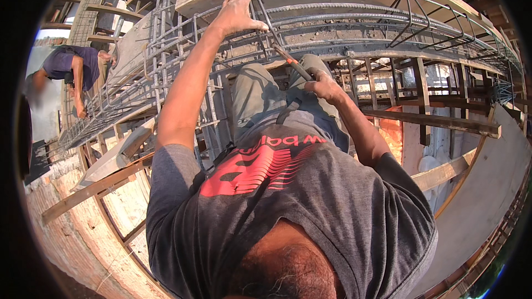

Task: The person secures rebar cages for a concrete beam by hand and with a wire-twisting tool, threading wire through intersections, twisting it to tighten, and then moving to the next section while walking along the formwork.

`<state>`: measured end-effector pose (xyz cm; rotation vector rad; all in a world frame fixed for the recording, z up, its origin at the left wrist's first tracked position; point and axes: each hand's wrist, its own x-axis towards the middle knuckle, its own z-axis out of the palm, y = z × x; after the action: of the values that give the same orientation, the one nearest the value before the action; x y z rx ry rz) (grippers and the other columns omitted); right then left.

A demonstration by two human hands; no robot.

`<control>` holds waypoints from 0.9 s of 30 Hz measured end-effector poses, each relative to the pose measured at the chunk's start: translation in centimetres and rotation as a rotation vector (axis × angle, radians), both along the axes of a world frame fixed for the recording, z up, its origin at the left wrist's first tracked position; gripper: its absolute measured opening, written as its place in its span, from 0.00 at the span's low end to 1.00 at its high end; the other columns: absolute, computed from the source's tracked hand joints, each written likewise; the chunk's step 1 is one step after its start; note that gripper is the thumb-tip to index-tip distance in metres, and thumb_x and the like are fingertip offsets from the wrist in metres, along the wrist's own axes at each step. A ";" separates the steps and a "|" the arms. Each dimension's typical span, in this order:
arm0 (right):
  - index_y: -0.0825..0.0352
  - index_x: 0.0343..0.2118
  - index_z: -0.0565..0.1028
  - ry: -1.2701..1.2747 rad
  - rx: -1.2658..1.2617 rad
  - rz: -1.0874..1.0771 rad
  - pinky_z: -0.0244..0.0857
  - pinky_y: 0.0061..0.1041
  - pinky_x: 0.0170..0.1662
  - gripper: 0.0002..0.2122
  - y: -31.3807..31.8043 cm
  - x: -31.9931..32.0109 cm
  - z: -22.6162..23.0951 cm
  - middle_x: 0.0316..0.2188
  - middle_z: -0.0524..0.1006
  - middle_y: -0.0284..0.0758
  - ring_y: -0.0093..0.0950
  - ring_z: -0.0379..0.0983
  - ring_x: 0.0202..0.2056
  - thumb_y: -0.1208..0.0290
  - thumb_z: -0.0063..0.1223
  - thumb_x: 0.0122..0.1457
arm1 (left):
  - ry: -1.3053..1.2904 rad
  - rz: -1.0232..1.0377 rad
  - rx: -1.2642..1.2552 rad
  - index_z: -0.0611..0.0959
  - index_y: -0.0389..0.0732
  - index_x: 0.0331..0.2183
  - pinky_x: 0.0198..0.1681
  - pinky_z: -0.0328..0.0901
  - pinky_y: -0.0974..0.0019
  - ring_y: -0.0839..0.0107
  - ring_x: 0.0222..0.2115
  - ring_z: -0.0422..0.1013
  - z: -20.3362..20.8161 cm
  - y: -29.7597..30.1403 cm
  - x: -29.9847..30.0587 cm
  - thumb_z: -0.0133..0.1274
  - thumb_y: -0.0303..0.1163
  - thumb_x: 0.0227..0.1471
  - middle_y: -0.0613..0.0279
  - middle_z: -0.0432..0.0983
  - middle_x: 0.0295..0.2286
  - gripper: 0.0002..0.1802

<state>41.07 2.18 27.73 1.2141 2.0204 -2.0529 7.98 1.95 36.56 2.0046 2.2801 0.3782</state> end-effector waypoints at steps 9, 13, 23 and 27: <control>0.72 0.44 0.73 0.047 -0.075 -0.064 0.58 0.24 0.26 0.20 -3.3 -3.8 -0.7 0.25 0.71 0.32 0.22 0.65 0.24 0.69 0.57 0.47 | -0.279 -0.048 0.134 0.57 0.42 0.65 0.67 0.49 0.48 0.46 0.63 0.53 -2.5 0.7 -2.1 0.75 0.60 0.22 0.42 0.59 0.61 0.73; 0.71 0.44 0.71 0.048 -0.117 -0.059 0.51 0.19 0.19 0.19 -3.1 -1.7 0.0 0.21 0.68 0.27 0.17 0.60 0.18 0.73 0.54 0.48 | -0.189 -0.036 0.123 0.53 0.46 0.66 0.67 0.47 0.42 0.44 0.64 0.51 -1.4 0.1 -0.4 0.75 0.62 0.17 0.40 0.57 0.61 0.78; 0.67 0.35 0.70 0.304 -0.156 -0.473 0.57 0.24 0.20 0.09 -2.0 -15.6 -4.4 0.21 0.68 0.28 0.21 0.62 0.19 0.73 0.53 0.50 | -0.426 -0.129 0.147 0.47 0.46 0.68 0.68 0.34 0.40 0.48 0.67 0.43 -1.3 1.2 0.8 0.78 0.50 0.19 0.57 0.57 0.64 0.80; 0.71 0.41 0.73 0.296 0.050 -0.435 0.61 0.25 0.24 0.16 -1.1 -15.0 -6.7 0.24 0.73 0.32 0.23 0.66 0.22 0.71 0.55 0.49 | -0.272 -0.120 0.426 0.59 0.37 0.63 0.66 0.51 0.53 0.46 0.63 0.54 -2.3 -0.4 0.7 0.76 0.49 0.28 0.42 0.60 0.60 0.65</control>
<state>26.02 1.07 21.05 1.5580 2.0798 -2.5229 8.72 1.52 34.26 2.0895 2.0271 1.1305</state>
